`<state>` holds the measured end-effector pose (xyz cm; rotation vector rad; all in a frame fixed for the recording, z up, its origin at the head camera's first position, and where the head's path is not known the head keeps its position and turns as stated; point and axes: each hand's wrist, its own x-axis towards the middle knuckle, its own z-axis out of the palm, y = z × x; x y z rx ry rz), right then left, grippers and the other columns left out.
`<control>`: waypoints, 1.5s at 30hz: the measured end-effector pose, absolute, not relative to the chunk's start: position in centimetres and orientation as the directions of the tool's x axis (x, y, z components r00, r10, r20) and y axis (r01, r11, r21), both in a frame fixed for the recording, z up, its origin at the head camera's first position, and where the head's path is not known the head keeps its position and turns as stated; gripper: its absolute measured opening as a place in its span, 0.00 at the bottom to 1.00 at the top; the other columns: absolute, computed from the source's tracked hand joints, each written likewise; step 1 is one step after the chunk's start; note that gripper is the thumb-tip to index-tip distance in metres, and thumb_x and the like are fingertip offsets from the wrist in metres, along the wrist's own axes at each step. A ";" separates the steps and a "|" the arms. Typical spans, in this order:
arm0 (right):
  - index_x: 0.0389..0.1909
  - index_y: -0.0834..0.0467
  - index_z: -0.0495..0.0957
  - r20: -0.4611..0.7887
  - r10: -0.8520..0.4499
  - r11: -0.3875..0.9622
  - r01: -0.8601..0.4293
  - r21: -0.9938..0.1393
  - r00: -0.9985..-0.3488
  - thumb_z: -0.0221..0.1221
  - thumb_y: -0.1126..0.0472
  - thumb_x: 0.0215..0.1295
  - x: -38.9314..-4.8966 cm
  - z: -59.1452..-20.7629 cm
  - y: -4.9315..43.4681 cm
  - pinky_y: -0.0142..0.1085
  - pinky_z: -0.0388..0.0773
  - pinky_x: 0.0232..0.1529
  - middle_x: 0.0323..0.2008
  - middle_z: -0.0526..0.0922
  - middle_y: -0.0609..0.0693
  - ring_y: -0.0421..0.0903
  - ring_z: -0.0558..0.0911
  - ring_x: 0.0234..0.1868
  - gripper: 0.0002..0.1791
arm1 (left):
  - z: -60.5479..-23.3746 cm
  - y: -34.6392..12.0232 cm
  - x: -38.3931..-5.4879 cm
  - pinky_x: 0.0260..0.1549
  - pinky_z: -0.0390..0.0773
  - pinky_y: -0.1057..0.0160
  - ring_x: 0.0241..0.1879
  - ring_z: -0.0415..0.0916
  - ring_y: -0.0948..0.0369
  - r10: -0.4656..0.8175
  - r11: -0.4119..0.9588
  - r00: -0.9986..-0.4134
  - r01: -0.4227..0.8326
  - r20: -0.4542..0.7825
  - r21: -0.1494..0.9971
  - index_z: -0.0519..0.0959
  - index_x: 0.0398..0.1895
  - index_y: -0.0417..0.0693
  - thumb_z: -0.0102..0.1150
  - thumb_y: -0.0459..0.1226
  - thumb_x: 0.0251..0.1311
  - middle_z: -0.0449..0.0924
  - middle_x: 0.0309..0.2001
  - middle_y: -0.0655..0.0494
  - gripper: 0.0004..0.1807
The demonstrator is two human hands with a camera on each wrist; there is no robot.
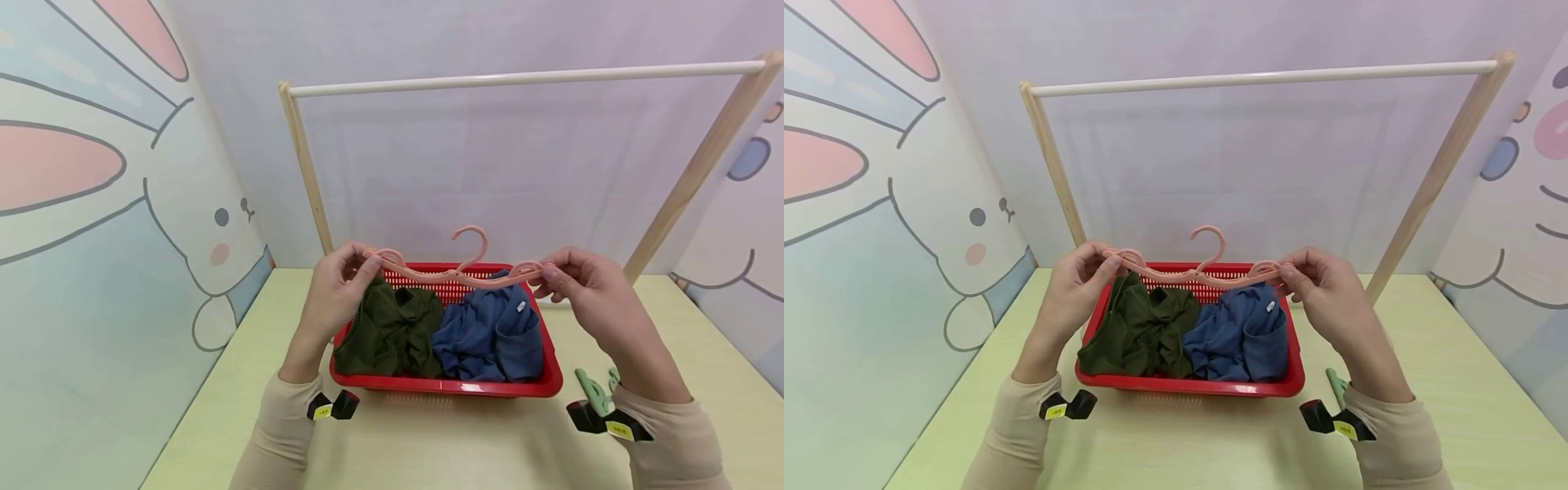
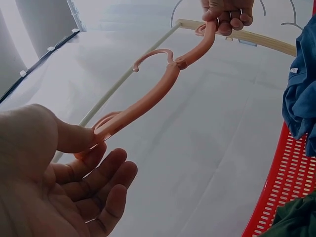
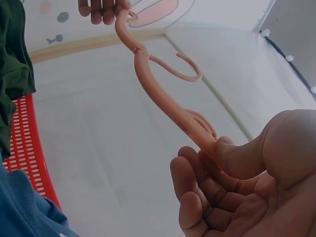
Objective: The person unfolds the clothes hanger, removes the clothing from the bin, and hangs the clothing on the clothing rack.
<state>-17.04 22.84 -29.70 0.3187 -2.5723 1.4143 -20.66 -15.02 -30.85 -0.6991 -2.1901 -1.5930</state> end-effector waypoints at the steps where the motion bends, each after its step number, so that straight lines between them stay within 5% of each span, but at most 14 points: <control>1: 0.59 0.65 0.81 0.264 -0.092 0.520 -0.272 -0.810 -0.960 0.54 0.61 0.89 -17.1 -29.7 22.9 0.28 0.84 0.42 0.40 0.89 0.41 0.39 0.87 0.42 0.13 | -30.8 -15.0 -20.7 0.40 0.80 0.64 0.41 0.82 0.54 0.188 0.250 -0.820 0.572 0.540 0.781 0.84 0.50 0.37 0.62 0.34 0.82 0.86 0.42 0.44 0.07; 15: 0.54 0.68 0.79 0.324 -0.027 0.416 -0.305 -0.856 -0.946 0.54 0.64 0.89 -17.1 -29.8 23.3 0.27 0.85 0.43 0.39 0.90 0.37 0.38 0.89 0.39 0.10 | -31.2 -15.1 -20.8 0.38 0.78 0.65 0.39 0.79 0.50 0.218 0.266 -0.812 0.584 0.542 0.767 0.85 0.50 0.38 0.63 0.34 0.81 0.84 0.42 0.43 0.06; 26: 0.51 0.68 0.79 0.344 -0.043 0.006 -0.344 -0.939 -0.938 0.56 0.65 0.87 -17.3 -30.0 23.9 0.29 0.86 0.42 0.41 0.93 0.49 0.44 0.89 0.36 0.08 | -31.3 -15.2 -20.8 0.36 0.76 0.63 0.36 0.76 0.53 0.270 0.304 -0.810 0.585 0.521 0.752 0.87 0.49 0.43 0.64 0.37 0.81 0.84 0.39 0.49 0.06; 36: 0.50 0.67 0.79 0.354 -0.008 -0.072 -0.353 -0.933 -0.935 0.58 0.62 0.86 -17.3 -29.9 23.7 0.30 0.86 0.42 0.42 0.94 0.50 0.44 0.90 0.35 0.09 | -31.4 -14.9 -20.7 0.41 0.83 0.61 0.39 0.81 0.55 0.346 0.315 -0.800 0.590 0.489 0.743 0.87 0.53 0.42 0.62 0.37 0.82 0.87 0.43 0.46 0.08; 45: 0.51 0.65 0.80 0.353 0.032 -0.118 -0.354 -0.928 -0.935 0.57 0.64 0.86 -17.1 -29.9 24.1 0.30 0.87 0.42 0.42 0.94 0.51 0.45 0.91 0.35 0.07 | -31.3 -14.4 -20.5 0.40 0.84 0.58 0.39 0.85 0.58 0.432 0.341 -0.803 0.566 0.410 0.750 0.86 0.54 0.41 0.62 0.39 0.84 0.88 0.43 0.56 0.11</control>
